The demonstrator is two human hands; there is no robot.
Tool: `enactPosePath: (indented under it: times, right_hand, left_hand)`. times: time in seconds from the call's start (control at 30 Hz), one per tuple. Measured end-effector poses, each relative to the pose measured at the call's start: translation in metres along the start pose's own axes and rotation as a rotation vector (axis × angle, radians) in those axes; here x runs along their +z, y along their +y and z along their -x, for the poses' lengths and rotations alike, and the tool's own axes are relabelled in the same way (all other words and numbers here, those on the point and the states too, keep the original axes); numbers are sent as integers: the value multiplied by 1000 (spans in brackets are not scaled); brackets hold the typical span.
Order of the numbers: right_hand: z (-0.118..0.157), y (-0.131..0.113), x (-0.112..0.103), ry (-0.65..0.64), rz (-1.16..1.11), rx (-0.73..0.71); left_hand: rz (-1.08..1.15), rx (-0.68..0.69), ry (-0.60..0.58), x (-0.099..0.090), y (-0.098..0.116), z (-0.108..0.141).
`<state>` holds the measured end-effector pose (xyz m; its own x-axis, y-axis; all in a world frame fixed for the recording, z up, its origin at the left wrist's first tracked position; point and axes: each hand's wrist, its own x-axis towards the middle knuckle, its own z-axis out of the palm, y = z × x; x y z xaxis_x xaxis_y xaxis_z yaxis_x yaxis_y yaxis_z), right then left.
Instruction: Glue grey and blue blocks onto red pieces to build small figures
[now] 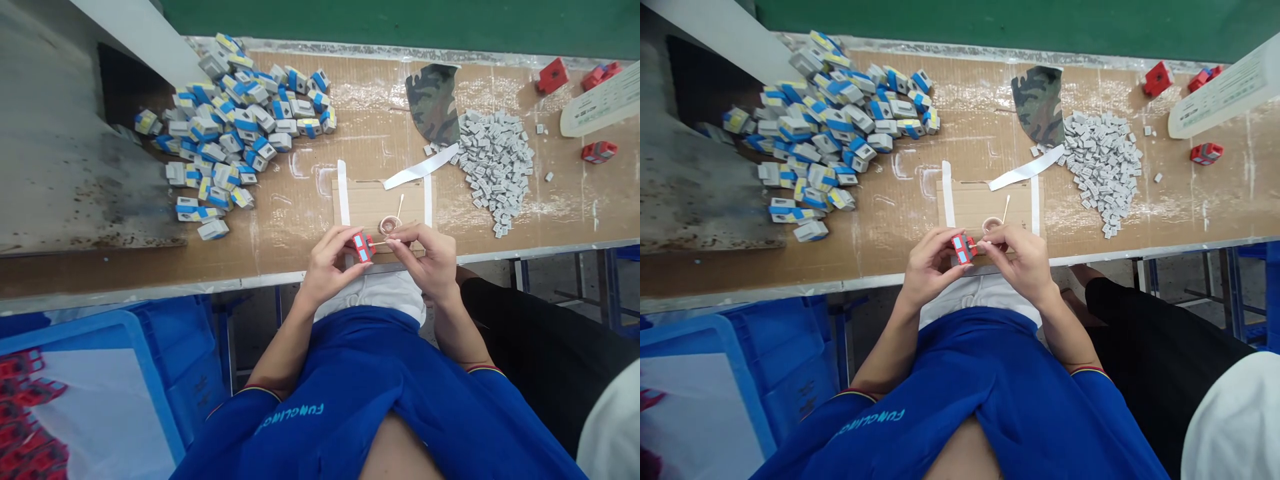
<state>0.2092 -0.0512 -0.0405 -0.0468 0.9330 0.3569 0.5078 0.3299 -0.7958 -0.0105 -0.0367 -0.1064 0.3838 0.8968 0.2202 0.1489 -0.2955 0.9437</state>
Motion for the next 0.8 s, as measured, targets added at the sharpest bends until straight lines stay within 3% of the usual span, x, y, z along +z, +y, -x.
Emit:
enactPosePath:
  times: [0.43, 0.67, 0.8]
  right_hand:
    - [-5, -5, -3, -124, 81, -105]
    - [-11, 0, 0, -75, 111, -228]
    - [-11, -2, -3, -117, 133, -223]
  left_hand:
    - [-9, 6, -1, 1, 0, 1]
    - [35, 67, 21, 2, -1, -1]
    - [38, 64, 22, 3, -2, 0]
